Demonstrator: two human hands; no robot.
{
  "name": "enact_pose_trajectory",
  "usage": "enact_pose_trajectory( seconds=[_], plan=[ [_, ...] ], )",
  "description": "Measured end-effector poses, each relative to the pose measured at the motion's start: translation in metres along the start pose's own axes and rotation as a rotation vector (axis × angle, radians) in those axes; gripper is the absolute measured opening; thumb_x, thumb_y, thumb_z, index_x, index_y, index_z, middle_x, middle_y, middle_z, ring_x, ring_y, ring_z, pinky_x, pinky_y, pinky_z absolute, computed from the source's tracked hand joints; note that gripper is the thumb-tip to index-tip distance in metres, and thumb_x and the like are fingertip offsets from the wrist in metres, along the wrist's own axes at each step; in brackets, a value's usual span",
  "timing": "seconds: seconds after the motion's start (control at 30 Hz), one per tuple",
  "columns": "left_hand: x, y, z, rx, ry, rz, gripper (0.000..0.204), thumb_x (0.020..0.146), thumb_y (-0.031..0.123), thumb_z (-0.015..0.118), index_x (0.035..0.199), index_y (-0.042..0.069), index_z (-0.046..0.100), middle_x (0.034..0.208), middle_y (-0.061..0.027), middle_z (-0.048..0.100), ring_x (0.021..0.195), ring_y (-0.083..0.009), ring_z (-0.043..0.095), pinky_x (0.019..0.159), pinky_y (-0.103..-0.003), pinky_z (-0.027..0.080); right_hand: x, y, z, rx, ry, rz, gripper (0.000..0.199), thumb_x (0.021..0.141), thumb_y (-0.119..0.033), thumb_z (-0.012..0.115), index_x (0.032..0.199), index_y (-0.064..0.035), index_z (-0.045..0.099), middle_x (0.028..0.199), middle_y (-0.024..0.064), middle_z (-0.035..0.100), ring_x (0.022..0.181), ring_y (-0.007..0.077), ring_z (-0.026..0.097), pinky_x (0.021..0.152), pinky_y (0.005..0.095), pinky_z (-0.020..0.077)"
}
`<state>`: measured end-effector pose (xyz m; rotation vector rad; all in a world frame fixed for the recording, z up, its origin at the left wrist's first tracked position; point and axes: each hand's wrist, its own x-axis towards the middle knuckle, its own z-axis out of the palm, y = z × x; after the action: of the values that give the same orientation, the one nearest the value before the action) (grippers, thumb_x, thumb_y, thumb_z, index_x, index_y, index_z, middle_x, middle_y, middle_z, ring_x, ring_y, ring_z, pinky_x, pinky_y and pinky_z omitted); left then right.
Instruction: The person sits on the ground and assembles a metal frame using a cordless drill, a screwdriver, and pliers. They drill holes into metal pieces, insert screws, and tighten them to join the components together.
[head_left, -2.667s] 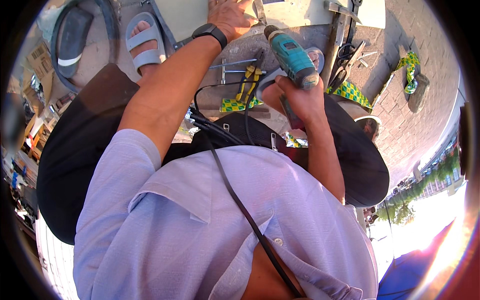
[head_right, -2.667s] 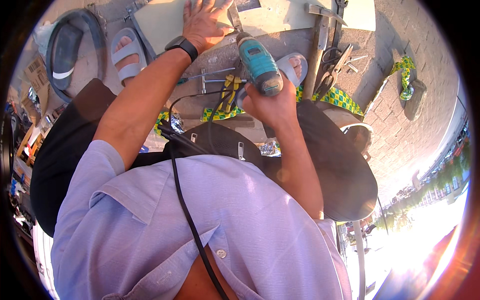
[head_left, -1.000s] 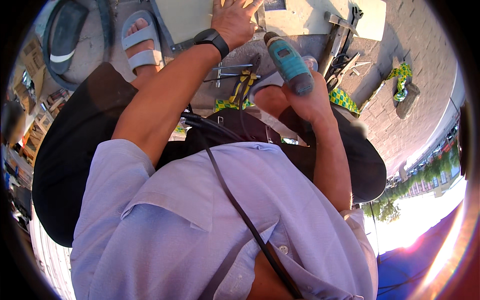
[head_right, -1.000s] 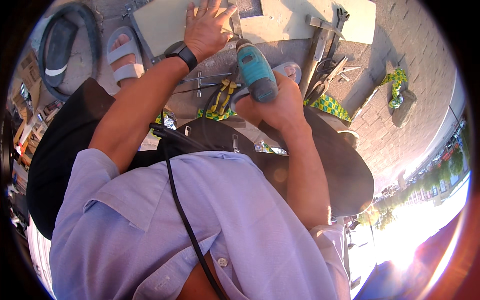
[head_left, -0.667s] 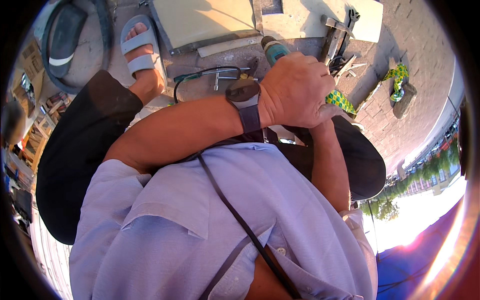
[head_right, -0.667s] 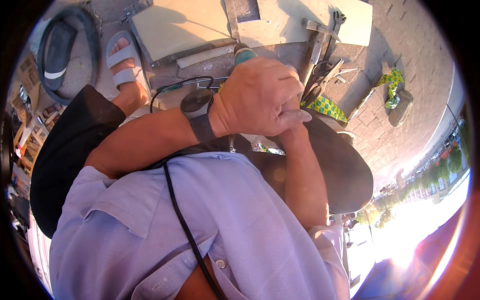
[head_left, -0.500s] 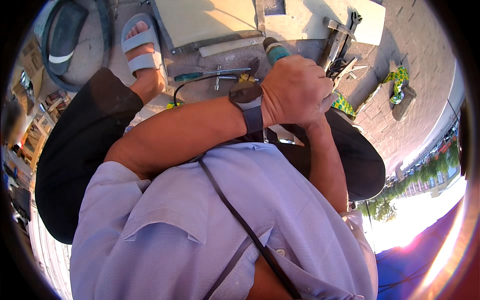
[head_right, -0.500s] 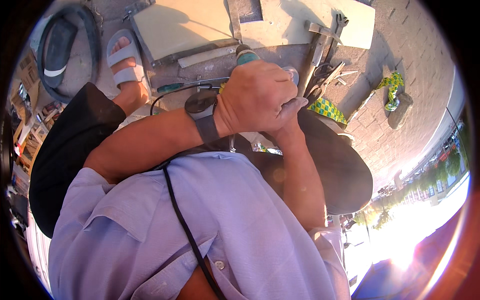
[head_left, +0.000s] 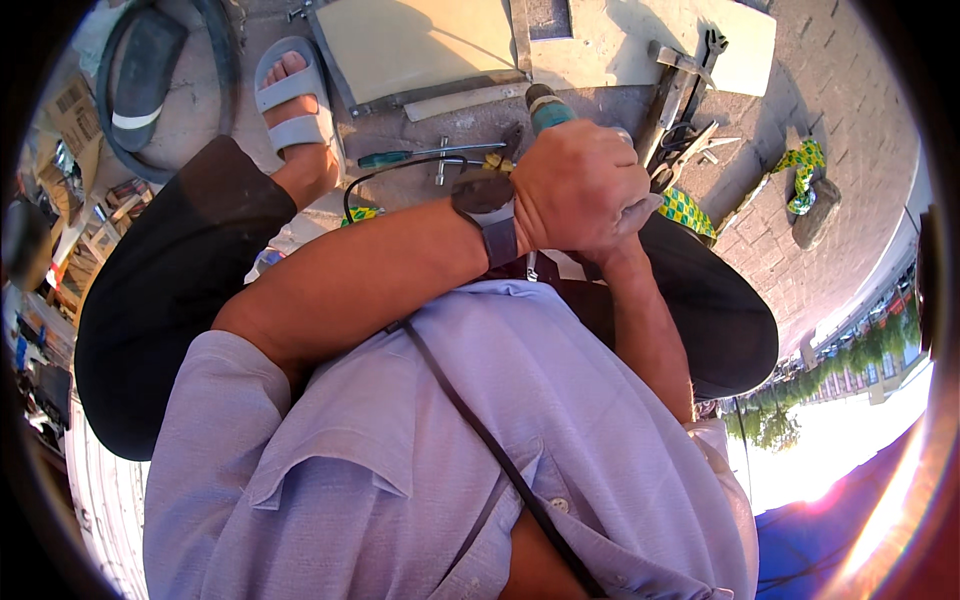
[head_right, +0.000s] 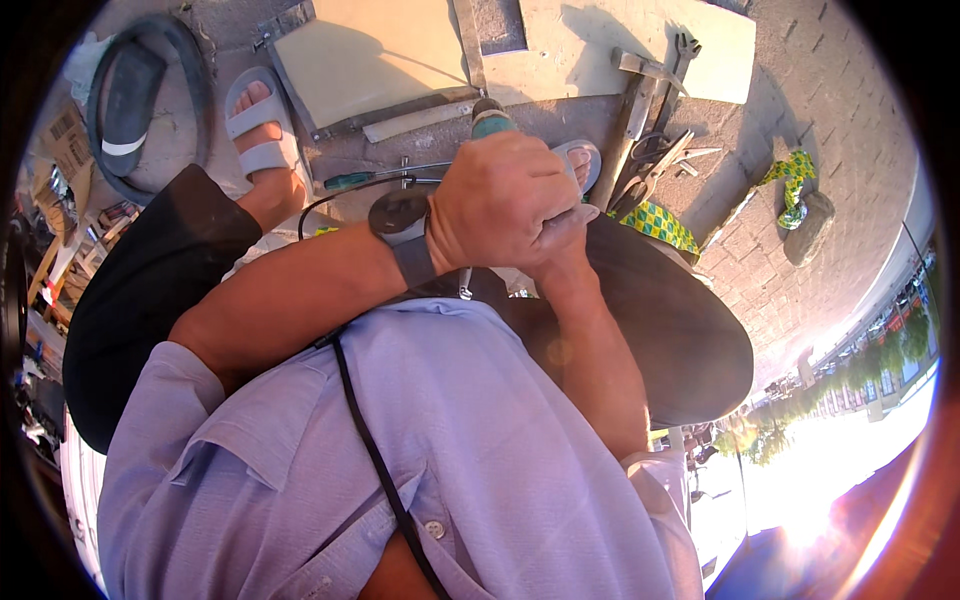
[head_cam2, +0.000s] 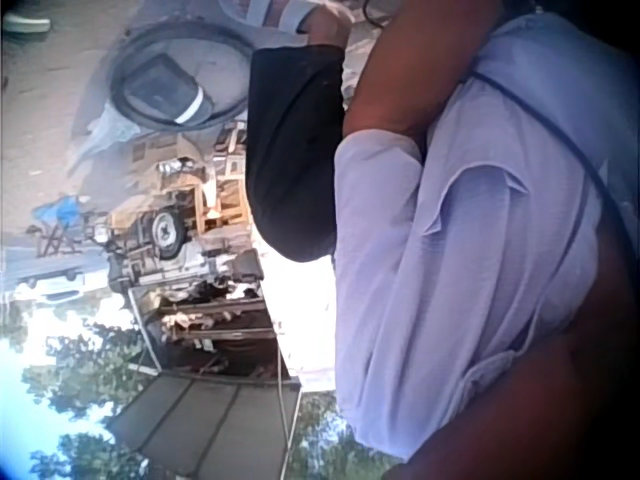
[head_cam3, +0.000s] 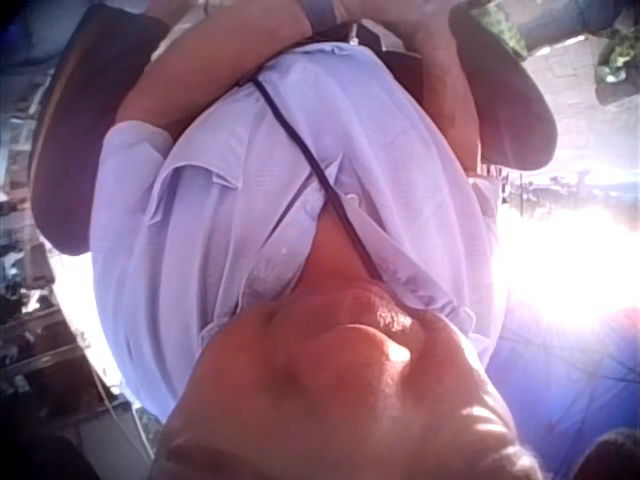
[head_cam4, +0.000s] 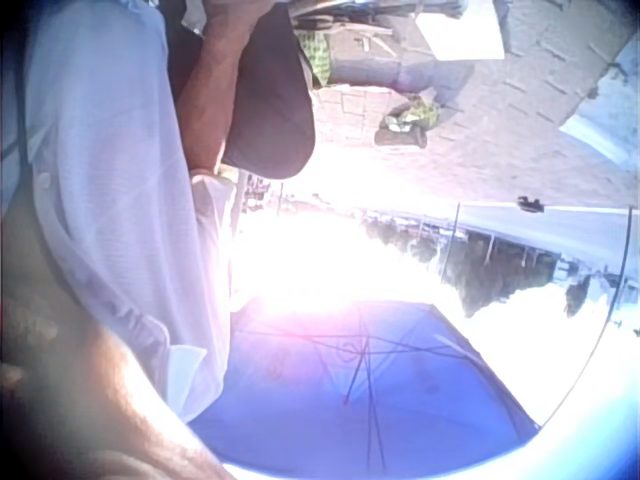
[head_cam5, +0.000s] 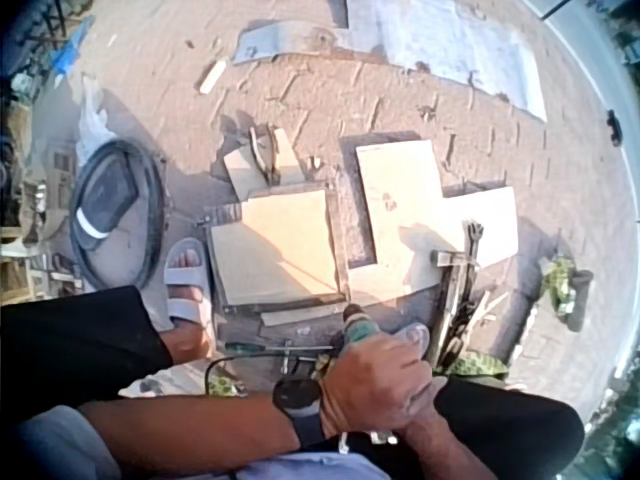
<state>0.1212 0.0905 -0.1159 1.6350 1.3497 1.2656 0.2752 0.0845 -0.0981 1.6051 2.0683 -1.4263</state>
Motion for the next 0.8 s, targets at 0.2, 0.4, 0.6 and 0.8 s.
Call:
enact_pose_trajectory(
  seconds=[0.2, 0.4, 0.6, 0.8],
  plan=[
    [0.0, 0.001, -0.002, -0.032, 0.024, -0.005, 0.025, 0.065, 0.018, 0.081, 0.067, 0.011, 0.057, 0.067, -0.0049, 0.054, 0.063, -0.0269, 0.057, 0.058, -0.039, 0.047, -0.001, 0.004, 0.001, 0.006, 0.006, -0.02, 0.028, 0.078, -0.02, 0.078, 0.098, -0.0032, 0.069, 0.091, 0.0157, 0.073, 0.086, 0.0306, 0.071, 0.076, 0.0382, 0.0546],
    [-0.005, 0.0, -0.002, -0.045, 0.041, -0.027, 0.022, 0.066, 0.016, 0.081, 0.068, 0.012, 0.059, 0.067, -0.0045, 0.054, 0.064, -0.0264, 0.058, 0.059, -0.038, 0.048, 0.002, 0.01, 0.001, 0.0, -0.008, -0.053, 0.028, 0.077, -0.02, 0.079, 0.098, -0.0037, 0.069, 0.092, 0.0156, 0.073, 0.087, 0.031, 0.071, 0.076, 0.0383, 0.0546],
    [-0.007, 0.0, -0.007, -0.07, 0.024, -0.015, 0.023, 0.066, 0.017, 0.081, 0.068, 0.012, 0.059, 0.067, -0.0043, 0.054, 0.063, -0.0262, 0.058, 0.059, -0.038, 0.048, -0.004, 0.004, 0.004, 0.003, 0.016, -0.036, 0.028, 0.077, -0.02, 0.079, 0.098, -0.0041, 0.069, 0.092, 0.0155, 0.073, 0.087, 0.0313, 0.071, 0.075, 0.0383, 0.0546],
    [-0.003, -0.001, -0.007, -0.057, 0.03, -0.015, 0.024, 0.066, 0.017, 0.082, 0.068, 0.012, 0.059, 0.067, -0.0045, 0.054, 0.063, -0.0265, 0.057, 0.058, -0.038, 0.046, -0.001, 0.006, 0.002, -0.001, 0.015, -0.05, 0.028, 0.077, -0.02, 0.079, 0.097, -0.0045, 0.069, 0.092, 0.0154, 0.073, 0.088, 0.0317, 0.071, 0.075, 0.0384, 0.0546]
  ],
)
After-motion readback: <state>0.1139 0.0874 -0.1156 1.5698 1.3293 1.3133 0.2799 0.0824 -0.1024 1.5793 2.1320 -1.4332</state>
